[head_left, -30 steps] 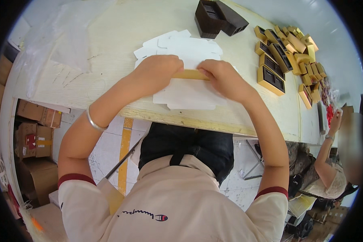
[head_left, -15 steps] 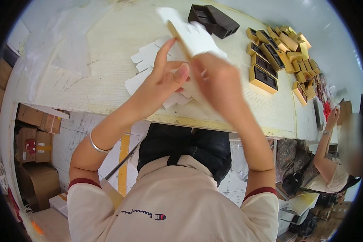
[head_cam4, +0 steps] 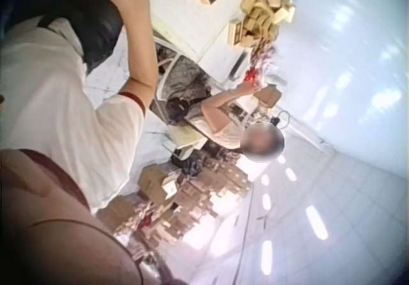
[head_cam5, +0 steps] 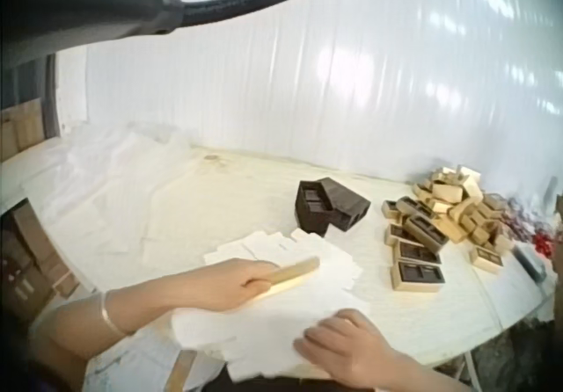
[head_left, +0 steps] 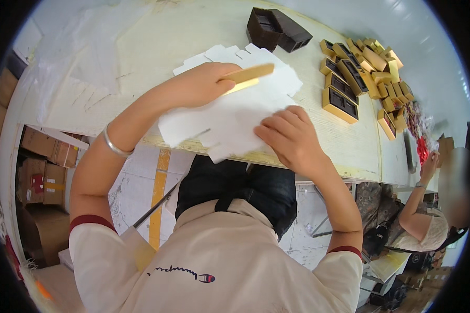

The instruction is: The person folds flat white cardboard pieces into small rectangular boxes and inserts black plastic trays into them. The person repeats this process multiple times, stacking the finished boxes on the table.

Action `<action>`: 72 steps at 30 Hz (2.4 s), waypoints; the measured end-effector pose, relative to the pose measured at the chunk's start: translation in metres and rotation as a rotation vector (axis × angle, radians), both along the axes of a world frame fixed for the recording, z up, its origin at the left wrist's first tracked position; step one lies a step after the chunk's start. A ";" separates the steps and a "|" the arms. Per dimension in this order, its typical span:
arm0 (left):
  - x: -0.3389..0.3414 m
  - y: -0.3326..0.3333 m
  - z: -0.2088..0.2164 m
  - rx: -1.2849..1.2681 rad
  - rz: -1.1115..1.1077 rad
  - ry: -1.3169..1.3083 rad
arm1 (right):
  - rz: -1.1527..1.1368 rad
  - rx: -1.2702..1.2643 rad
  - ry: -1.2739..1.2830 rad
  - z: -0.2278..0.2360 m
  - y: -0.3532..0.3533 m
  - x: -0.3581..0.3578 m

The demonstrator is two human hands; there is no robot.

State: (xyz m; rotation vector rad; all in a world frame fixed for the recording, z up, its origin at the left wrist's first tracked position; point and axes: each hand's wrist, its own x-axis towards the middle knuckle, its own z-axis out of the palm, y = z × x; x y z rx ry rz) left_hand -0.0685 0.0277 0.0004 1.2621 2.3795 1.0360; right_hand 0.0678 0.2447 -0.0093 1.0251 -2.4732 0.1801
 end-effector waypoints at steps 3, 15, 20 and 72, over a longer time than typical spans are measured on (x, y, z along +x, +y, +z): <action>-0.003 0.006 -0.021 -0.160 0.015 0.366 | -0.105 -0.161 -0.552 0.005 -0.018 -0.027; 0.062 -0.021 -0.030 0.037 0.032 0.709 | -0.196 -0.540 -1.174 0.005 -0.021 -0.082; 0.054 -0.023 -0.037 0.048 0.019 0.637 | 0.041 -0.310 -0.284 0.001 -0.015 -0.059; 0.053 -0.006 -0.040 0.130 0.026 0.148 | -0.112 -0.577 -0.865 -0.008 -0.034 -0.042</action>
